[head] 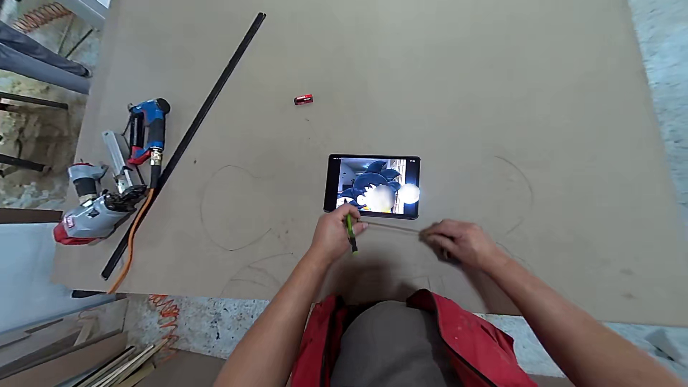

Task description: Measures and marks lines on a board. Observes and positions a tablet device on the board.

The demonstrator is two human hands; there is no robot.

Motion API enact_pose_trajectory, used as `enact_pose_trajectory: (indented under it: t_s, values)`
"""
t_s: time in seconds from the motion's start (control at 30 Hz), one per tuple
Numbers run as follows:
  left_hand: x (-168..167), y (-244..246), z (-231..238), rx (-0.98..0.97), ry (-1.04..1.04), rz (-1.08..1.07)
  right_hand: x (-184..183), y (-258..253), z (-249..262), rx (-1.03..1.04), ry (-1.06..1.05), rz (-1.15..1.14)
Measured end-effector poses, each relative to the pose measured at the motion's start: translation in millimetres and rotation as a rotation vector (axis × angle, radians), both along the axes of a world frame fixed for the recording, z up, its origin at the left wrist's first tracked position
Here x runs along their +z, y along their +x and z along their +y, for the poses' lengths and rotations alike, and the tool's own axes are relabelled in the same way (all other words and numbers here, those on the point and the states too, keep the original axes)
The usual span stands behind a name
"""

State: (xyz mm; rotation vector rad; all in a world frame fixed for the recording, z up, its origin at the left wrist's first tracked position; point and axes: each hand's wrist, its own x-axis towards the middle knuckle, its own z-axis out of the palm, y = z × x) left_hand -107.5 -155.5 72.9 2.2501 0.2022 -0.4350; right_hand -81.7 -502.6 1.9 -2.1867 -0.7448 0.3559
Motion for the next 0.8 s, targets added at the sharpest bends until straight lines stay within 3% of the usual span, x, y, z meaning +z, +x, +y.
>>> enact_pose_trajectory:
  t_s: [0.17, 0.3, 0.53, 0.8]
  values:
    - [-22.5, 32.4, -34.6, 0.186, 0.059, -0.120, -5.5, 52.3, 9.8, -0.125, -0.140, -0.024]
    - [-29.2, 8.4, -5.4, 0.344, 0.108, -0.200, -7.2, 72.8, 18.1, -0.161, -0.195, -0.051]
    - [-102.0, -97.5, 71.0, 0.187, 0.516, -0.190, -6.6, 85.5, 16.4, -0.088, -0.230, -0.057]
    - [-113.2, -102.6, 72.9, 0.198, 0.507, -0.341, -5.9, 84.3, 23.2, -0.067, -0.235, -0.127]
